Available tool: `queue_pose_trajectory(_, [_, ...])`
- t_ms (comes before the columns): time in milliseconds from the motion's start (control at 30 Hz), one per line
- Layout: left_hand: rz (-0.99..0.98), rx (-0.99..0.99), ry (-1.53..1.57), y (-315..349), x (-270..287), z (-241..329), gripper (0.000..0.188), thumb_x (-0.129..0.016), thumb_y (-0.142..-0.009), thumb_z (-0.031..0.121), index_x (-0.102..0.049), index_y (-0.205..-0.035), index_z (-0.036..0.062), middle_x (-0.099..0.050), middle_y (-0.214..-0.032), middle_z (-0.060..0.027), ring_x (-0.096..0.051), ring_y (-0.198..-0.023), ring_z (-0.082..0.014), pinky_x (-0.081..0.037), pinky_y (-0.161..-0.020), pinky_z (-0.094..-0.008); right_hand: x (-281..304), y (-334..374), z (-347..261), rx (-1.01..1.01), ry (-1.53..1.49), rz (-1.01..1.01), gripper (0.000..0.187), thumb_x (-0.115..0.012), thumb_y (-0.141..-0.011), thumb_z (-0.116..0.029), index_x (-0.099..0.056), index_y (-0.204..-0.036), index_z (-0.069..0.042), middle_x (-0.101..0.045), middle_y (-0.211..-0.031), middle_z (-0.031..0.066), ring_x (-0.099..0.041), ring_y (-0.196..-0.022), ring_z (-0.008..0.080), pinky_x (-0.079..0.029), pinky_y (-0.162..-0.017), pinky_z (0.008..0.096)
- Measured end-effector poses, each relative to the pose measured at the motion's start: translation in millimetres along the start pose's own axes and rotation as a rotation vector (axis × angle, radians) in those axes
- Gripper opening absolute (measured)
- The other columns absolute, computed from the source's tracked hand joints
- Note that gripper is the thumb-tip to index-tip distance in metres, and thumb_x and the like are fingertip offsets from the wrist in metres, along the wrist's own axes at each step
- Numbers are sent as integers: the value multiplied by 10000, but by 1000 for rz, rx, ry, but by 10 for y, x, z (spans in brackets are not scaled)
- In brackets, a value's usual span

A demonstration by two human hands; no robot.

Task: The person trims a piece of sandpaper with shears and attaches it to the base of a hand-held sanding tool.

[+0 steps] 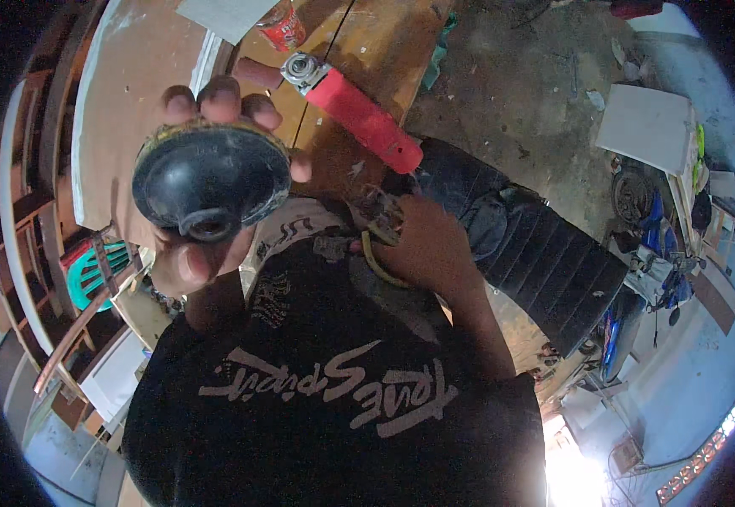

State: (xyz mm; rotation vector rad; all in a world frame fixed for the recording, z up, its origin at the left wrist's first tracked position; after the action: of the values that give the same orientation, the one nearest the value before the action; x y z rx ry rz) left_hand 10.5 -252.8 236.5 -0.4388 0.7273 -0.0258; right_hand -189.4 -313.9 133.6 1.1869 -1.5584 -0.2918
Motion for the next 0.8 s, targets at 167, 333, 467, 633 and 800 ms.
queue_pose_trajectory(167, [25, -142, 33, -37, -45, -9, 796, -807, -669, 77, -377, -1338, 33, -415, -1345, -194, -472, -1289, -327, -513, -1023, -479, 124, -46, 130, 139, -54, -62, 777, -839, -651, -626, -655, -1037, 24, -661, -985, 188, -668, -945, 325, -522, -818, 422])
queue_pose_trajectory(333, [-49, -77, -337, -26, -54, 35, 760, -846, -651, 199, -430, -1284, 141, -456, -1245, -117, -445, -1257, -312, -524, -958, -492, 241, -72, 67, 575, -985, -392, 782, -873, -639, -586, -633, -1054, 31, -669, -1024, 219, -666, -1010, 364, -520, -855, 451])
queue_pose_trajectory(467, [21, -60, -524, -38, -178, 103, 745, -831, -679, 218, -411, -1284, 102, -473, -1235, -167, -498, -1202, -329, -546, -938, -483, 382, 51, 222, 103, -208, 73, 672, -894, -665, -377, -609, -1122, 24, -665, -1056, 196, -662, -1008, 299, -510, -877, 407])
queue_pose_trajectory(633, [447, 75, -427, 1, -83, 115, 753, -833, -701, 265, -385, -1279, 88, -477, -1276, -218, -531, -1216, -365, -540, -965, -502, 1213, 362, 300, 95, 211, 618, 365, -773, -755, -122, -646, -1076, -5, -682, -843, 127, -660, -766, 260, -517, -729, 389])
queue_pose_trajectory(800, [373, 105, -345, -27, -35, 59, 681, -768, -764, 311, -382, -1279, 86, -480, -1276, -211, -540, -1221, -386, -529, -981, -537, 1677, -527, 3043, -87, -756, 464, 479, -789, -805, -389, -675, -1104, -33, -704, -935, 127, -684, -885, 262, -529, -763, 392])
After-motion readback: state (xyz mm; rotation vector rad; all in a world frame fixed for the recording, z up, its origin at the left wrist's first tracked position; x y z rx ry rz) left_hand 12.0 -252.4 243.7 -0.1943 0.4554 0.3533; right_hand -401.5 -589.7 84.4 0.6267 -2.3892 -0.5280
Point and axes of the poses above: each hand's wrist, its own y-axis away from the middle knuckle, its own x-axis out of the back of the hand, z = x × y, the point moved 7 cm from there along -y, towards the middle knuckle
